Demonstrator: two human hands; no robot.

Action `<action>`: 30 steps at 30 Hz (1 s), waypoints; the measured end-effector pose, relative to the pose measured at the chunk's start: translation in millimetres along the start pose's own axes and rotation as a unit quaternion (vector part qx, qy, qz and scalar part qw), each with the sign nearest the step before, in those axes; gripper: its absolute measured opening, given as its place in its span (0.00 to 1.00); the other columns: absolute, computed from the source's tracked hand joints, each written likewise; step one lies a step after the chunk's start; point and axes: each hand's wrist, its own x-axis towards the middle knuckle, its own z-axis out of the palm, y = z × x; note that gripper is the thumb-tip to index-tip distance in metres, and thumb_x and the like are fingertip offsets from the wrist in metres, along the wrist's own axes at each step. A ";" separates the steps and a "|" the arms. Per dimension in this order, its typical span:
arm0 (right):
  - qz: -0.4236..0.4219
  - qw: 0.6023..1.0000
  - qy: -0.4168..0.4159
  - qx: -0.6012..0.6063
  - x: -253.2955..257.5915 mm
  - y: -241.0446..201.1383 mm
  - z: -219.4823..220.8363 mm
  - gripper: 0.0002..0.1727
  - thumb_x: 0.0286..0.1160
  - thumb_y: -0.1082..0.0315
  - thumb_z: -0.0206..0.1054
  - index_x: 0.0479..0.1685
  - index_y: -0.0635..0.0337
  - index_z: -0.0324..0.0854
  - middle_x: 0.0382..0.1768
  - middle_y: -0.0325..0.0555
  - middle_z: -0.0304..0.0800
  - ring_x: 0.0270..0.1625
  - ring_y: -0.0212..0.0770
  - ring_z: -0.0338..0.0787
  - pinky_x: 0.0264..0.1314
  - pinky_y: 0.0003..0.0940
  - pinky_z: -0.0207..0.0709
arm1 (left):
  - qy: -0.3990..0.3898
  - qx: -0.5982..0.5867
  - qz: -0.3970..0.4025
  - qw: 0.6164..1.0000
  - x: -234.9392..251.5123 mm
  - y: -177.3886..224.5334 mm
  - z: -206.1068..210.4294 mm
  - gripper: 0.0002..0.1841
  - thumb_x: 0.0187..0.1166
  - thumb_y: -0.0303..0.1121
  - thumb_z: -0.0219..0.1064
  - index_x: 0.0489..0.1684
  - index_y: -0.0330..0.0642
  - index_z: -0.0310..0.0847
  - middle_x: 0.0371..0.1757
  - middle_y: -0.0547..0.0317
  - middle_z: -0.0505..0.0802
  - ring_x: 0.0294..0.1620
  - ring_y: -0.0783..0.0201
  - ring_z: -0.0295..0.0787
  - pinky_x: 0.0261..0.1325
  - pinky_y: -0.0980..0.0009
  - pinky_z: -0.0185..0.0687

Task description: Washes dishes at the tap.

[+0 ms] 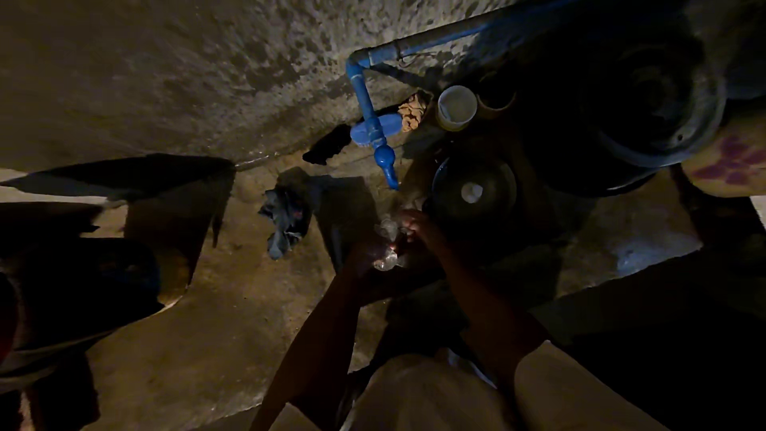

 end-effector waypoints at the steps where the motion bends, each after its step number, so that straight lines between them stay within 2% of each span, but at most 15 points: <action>1: -0.010 0.998 -0.003 -0.058 -6.0 2.2 -7.0 0.25 0.88 0.71 0.56 0.83 0.51 0.72 0.73 0.55 0.81 0.65 0.50 0.87 0.64 0.48 0.82 | -0.002 -0.003 0.014 1.000 -5.1 6.2 -1.1 0.17 0.81 0.31 0.69 0.63 0.32 0.82 0.50 0.45 0.90 0.46 0.60 0.85 0.54 0.61 0.82; 3: 0.003 0.980 -0.023 -0.197 -18.8 5.6 -12.0 0.32 0.82 0.64 0.66 0.86 0.58 0.67 0.83 0.59 0.70 0.82 0.56 0.75 0.83 0.54 0.69 | -0.021 -0.025 0.054 0.998 -12.9 16.7 -1.0 0.17 0.83 0.30 0.67 0.66 0.32 0.80 0.55 0.44 0.90 0.52 0.58 0.87 0.59 0.60 0.83; 4: 0.029 0.974 -0.013 -0.223 -26.1 6.6 -11.6 0.38 0.78 0.57 0.71 0.87 0.62 0.64 0.82 0.62 0.71 0.83 0.57 0.73 0.85 0.55 0.66 | -0.032 -0.036 0.058 0.997 -15.7 23.9 -0.1 0.18 0.83 0.30 0.66 0.69 0.34 0.79 0.57 0.44 0.90 0.54 0.57 0.88 0.61 0.59 0.84; 5: 0.046 0.977 0.004 -0.206 -37.0 5.1 -12.2 0.43 0.76 0.53 0.74 0.87 0.64 0.62 0.82 0.64 0.70 0.84 0.58 0.71 0.87 0.55 0.63 | -0.043 -0.050 0.059 0.996 -19.5 32.2 0.6 0.18 0.84 0.30 0.65 0.70 0.35 0.79 0.57 0.44 0.90 0.54 0.58 0.88 0.61 0.60 0.83; 7: 0.027 0.993 0.037 -0.105 -52.6 8.2 -11.8 0.38 0.78 0.59 0.72 0.86 0.65 0.65 0.81 0.62 0.73 0.84 0.53 0.73 0.88 0.46 0.63 | -0.060 -0.088 0.062 0.992 -26.3 46.9 1.0 0.16 0.86 0.30 0.64 0.67 0.36 0.79 0.52 0.50 0.89 0.47 0.64 0.86 0.54 0.66 0.83; 9: 0.005 0.999 0.046 -0.022 -50.5 25.1 -10.9 0.29 0.85 0.66 0.64 0.81 0.70 0.68 0.78 0.64 0.76 0.79 0.50 0.77 0.84 0.41 0.68 | -0.070 -0.162 0.055 0.983 -23.6 55.0 1.7 0.14 0.86 0.28 0.63 0.66 0.37 0.80 0.48 0.56 0.89 0.41 0.69 0.84 0.47 0.72 0.83; 11: -0.006 0.995 0.040 0.088 -48.7 39.5 -15.1 0.26 0.89 0.69 0.56 0.83 0.69 0.65 0.77 0.59 0.76 0.76 0.42 0.79 0.80 0.35 0.74 | -0.087 -0.289 0.052 0.952 -8.1 54.1 6.8 0.12 0.88 0.29 0.59 0.64 0.39 0.80 0.40 0.61 0.89 0.33 0.73 0.83 0.39 0.76 0.83; 12: 0.008 0.980 0.044 0.195 -53.5 37.8 -17.6 0.23 0.90 0.71 0.53 0.81 0.68 0.65 0.70 0.54 0.80 0.68 0.38 0.84 0.71 0.32 0.80 | -0.108 -0.367 0.040 0.923 -0.8 54.6 10.4 0.12 0.89 0.29 0.56 0.64 0.40 0.79 0.39 0.60 0.89 0.33 0.70 0.85 0.38 0.74 0.85; 14: 0.040 0.940 0.061 0.332 -66.2 31.3 -26.9 0.19 0.91 0.72 0.49 0.75 0.67 0.67 0.56 0.51 0.85 0.53 0.38 0.88 0.56 0.34 0.85 | -0.144 -0.471 0.016 0.870 11.6 58.0 22.5 0.12 0.90 0.34 0.54 0.61 0.42 0.80 0.38 0.57 0.90 0.32 0.66 0.88 0.36 0.70 0.88; 18: 0.060 0.922 0.142 0.354 -100.0 22.8 -56.1 0.21 0.95 0.64 0.47 0.74 0.68 0.70 0.51 0.55 0.89 0.45 0.44 0.91 0.48 0.43 0.89 | -0.214 -0.519 0.000 0.827 36.0 65.8 59.9 0.09 0.88 0.30 0.55 0.56 0.43 0.78 0.36 0.58 0.89 0.31 0.68 0.88 0.35 0.74 0.87; 21: 0.103 0.902 0.225 0.354 -118.6 12.7 -74.4 0.13 0.93 0.65 0.51 0.60 0.63 0.74 0.29 0.42 0.80 0.23 0.34 0.79 0.26 0.32 0.80 | -0.148 -0.505 -0.069 0.848 52.9 73.0 87.8 0.08 0.87 0.31 0.59 0.40 0.37 0.80 0.25 0.57 0.85 0.22 0.66 0.82 0.26 0.73 0.82; 23: 0.129 0.885 0.245 0.374 -127.6 1.8 -86.2 0.09 0.92 0.64 0.53 0.49 0.59 0.75 0.18 0.34 0.70 0.15 0.30 0.69 0.17 0.25 0.71 | -0.083 -0.473 -0.095 0.872 43.0 87.5 96.4 0.07 0.85 0.31 0.61 0.40 0.36 0.79 0.24 0.57 0.83 0.21 0.65 0.80 0.26 0.71 0.81; 25: 0.154 0.881 0.242 0.377 -138.9 -17.8 -95.9 0.09 0.92 0.62 0.53 0.45 0.56 0.74 0.16 0.33 0.67 0.14 0.29 0.68 0.17 0.25 0.70 | -0.045 -0.413 -0.117 0.902 26.3 100.7 95.8 0.10 0.87 0.32 0.60 0.53 0.34 0.80 0.36 0.52 0.85 0.30 0.62 0.81 0.36 0.68 0.82; 27: 0.133 0.894 0.218 0.369 -146.5 -30.2 -101.7 0.08 0.91 0.66 0.52 0.45 0.57 0.74 0.15 0.33 0.67 0.13 0.28 0.67 0.15 0.23 0.67 | -0.064 -0.328 -0.083 0.939 32.3 88.9 100.2 0.16 0.90 0.37 0.59 0.65 0.36 0.78 0.45 0.51 0.87 0.37 0.64 0.83 0.41 0.69 0.83; 30: 0.084 0.920 0.188 0.335 -151.8 -45.4 -103.0 0.10 0.91 0.67 0.52 0.41 0.56 0.75 0.12 0.32 0.66 0.11 0.27 0.66 0.13 0.21 0.66 | -0.054 -0.275 -0.040 0.959 37.0 75.7 107.9 0.20 0.92 0.41 0.56 0.70 0.35 0.77 0.53 0.48 0.88 0.46 0.62 0.85 0.50 0.65 0.85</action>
